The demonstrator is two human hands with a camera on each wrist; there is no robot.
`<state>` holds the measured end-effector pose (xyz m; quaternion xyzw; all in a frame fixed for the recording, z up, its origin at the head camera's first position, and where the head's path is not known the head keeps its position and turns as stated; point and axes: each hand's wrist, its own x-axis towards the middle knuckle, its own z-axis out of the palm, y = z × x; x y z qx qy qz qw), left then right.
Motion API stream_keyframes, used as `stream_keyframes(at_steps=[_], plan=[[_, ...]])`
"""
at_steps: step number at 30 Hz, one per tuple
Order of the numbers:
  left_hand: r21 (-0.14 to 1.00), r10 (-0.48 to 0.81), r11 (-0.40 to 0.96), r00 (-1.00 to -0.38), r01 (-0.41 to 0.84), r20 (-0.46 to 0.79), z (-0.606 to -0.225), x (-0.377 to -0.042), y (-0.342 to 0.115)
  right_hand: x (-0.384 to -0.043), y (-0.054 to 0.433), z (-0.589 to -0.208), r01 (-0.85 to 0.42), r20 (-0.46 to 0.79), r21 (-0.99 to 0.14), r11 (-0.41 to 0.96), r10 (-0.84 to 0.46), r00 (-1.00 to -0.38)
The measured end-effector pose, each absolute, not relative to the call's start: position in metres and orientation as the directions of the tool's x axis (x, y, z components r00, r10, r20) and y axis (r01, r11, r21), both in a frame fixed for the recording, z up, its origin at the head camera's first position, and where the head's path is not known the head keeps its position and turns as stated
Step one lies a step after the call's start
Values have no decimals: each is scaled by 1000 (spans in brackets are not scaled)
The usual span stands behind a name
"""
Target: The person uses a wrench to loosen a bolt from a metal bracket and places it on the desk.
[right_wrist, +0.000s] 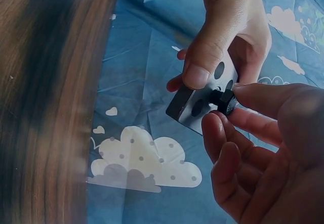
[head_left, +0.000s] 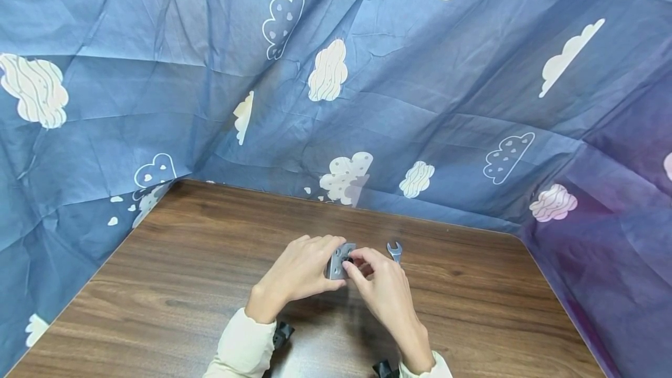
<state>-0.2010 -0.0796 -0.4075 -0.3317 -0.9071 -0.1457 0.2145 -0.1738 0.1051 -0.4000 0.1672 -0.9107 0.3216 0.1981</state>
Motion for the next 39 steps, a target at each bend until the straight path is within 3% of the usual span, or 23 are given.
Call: stream_keyframes(at_steps=[39], plan=[[115, 535, 738, -681, 664, 500, -409, -202, -80, -172, 106, -400, -518, 508, -483, 707, -255, -822]])
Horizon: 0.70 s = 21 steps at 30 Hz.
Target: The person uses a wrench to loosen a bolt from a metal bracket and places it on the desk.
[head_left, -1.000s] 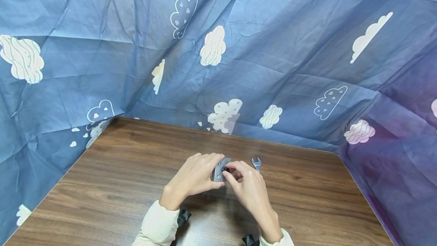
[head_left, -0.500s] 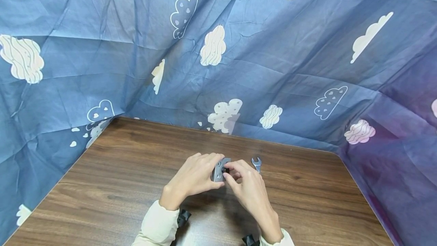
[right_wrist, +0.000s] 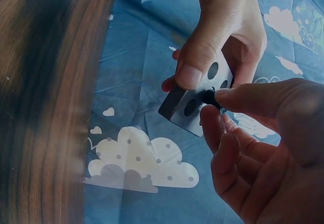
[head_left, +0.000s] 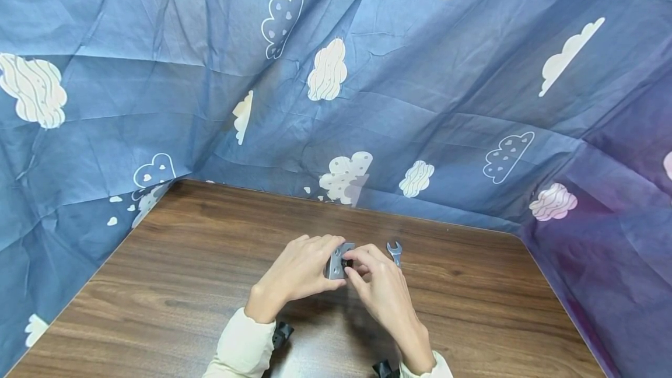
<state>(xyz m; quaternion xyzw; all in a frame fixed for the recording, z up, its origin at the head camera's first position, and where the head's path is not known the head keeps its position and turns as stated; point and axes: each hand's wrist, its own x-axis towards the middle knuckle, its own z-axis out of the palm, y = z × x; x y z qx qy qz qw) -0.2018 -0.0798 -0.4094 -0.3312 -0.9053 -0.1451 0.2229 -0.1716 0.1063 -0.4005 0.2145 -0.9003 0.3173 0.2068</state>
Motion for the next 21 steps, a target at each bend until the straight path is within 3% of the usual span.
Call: stream_keyframes(at_steps=[16, 21], plan=[[125, 534, 739, -690, 662, 488, -410, -202, -80, -173, 107, -401, -568, 552, -439, 696, -290, -782], [131, 536, 738, -693, 662, 483, -409, -202, -80, -172, 106, -400, -515, 523, -469, 717, -244, -816]])
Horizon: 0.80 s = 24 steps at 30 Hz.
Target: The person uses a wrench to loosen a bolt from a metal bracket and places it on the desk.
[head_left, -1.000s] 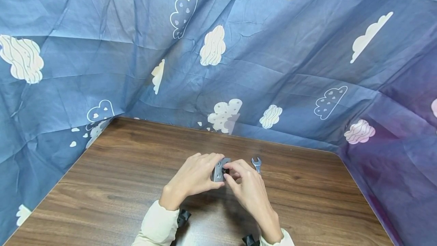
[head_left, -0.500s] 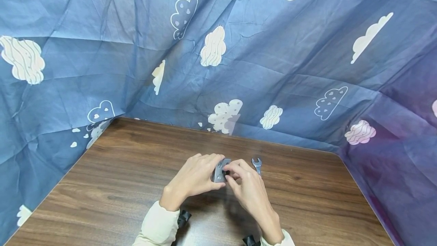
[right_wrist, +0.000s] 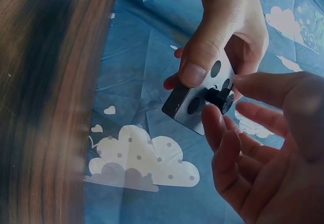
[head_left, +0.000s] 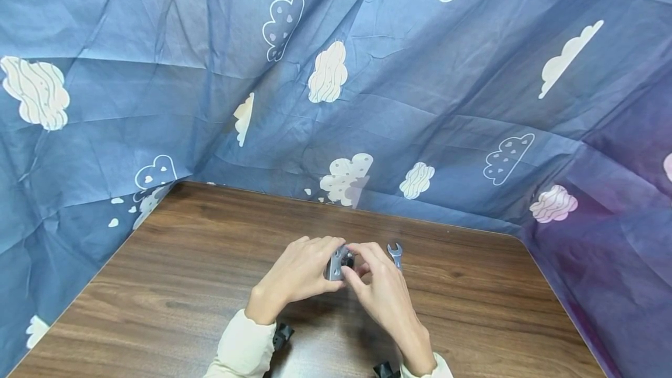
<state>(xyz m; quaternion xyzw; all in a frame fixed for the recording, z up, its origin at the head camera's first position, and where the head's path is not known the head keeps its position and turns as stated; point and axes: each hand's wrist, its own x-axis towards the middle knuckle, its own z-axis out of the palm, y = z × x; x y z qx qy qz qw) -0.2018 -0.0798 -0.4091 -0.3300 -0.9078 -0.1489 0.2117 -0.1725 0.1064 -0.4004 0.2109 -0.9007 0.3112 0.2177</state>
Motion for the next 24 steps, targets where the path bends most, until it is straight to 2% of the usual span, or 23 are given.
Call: stream_keyframes(at_steps=[6, 12, 24], plan=[[137, 535, 738, -696, 661, 479, -409, -202, -80, -173, 105, -400, -414, 458, -537, 735, -157, -875], [132, 537, 736, -691, 664, 485, -408, -202, -80, -174, 105, -399, -358, 420, -553, 752, -120, -900], [133, 530, 741, -694, 659, 486, -409, -202, -79, -174, 105, -401, -421, 448, -536, 732, -177, -877]])
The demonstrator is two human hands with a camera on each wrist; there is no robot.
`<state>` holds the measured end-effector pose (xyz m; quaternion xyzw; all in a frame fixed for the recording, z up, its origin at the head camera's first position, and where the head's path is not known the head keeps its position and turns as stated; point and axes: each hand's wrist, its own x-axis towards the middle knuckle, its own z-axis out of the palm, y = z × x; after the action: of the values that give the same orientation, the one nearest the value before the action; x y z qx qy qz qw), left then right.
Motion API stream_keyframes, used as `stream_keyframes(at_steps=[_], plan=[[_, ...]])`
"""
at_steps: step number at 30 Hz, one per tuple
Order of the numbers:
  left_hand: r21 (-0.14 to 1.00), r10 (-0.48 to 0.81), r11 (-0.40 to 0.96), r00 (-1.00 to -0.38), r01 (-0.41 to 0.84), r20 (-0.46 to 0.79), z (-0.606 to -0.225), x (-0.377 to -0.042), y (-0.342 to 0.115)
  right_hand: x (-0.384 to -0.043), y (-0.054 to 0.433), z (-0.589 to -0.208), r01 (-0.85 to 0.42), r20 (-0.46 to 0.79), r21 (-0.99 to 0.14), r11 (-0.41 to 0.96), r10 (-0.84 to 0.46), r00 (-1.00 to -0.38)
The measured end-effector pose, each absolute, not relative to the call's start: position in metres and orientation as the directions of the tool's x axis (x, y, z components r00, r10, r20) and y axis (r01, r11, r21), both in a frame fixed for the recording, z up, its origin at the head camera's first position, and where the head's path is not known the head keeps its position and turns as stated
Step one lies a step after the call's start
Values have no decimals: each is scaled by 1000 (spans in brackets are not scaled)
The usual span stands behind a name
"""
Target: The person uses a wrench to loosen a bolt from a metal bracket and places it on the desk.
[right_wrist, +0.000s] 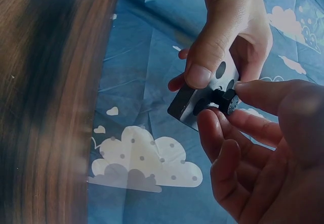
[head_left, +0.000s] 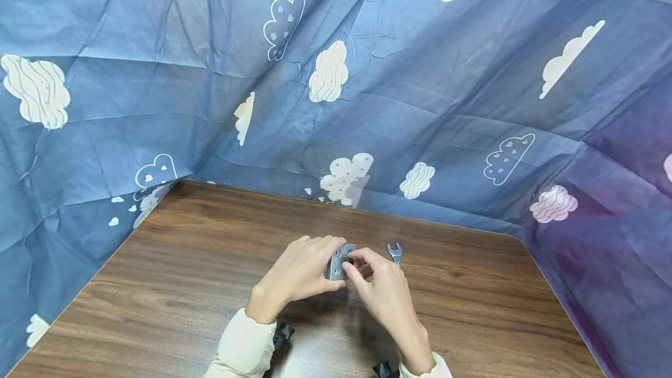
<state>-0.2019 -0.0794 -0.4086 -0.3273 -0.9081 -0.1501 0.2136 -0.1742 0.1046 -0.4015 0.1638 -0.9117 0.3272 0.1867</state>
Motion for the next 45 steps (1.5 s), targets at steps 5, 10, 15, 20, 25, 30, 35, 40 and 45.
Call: stream_keyframes(at_steps=[5, 10, 15, 20, 25, 30, 35, 40, 45], plan=[[127, 533, 743, -696, 657, 481, -408, -201, -80, -174, 105, -401, -435, 455, -530, 728, -188, -870], [133, 533, 743, -700, 656, 475, -408, -201, -80, -173, 105, -400, -447, 460, -523, 726, -201, -865], [131, 534, 739, -692, 661, 485, -407, -201, -80, -172, 105, -399, -453, 462, -524, 721, -206, -862], [131, 534, 737, -691, 663, 488, -407, -201, -80, -171, 105, -398, -453, 457, -529, 718, -209, -864], [141, 532, 740, -701, 657, 475, -407, -201, -80, -171, 105, -398, -455, 455, -535, 711, -211, -865], [142, 531, 742, -704, 655, 471, -407, -201, -80, -170, 105, -398, -465, 462, -535, 705, -217, -860], [132, 534, 742, -698, 658, 477, -408, -201, -80, -170, 106, -399, -494, 482, -518, 699, -239, -843], [123, 536, 741, -692, 660, 484, -409, -202, -80, -170, 106, -399, -517, 506, -500, 695, -251, -825], [118, 538, 740, -688, 662, 487, -409, -201, -80, -170, 106, -400, -529, 518, -482, 699, -259, -815]])
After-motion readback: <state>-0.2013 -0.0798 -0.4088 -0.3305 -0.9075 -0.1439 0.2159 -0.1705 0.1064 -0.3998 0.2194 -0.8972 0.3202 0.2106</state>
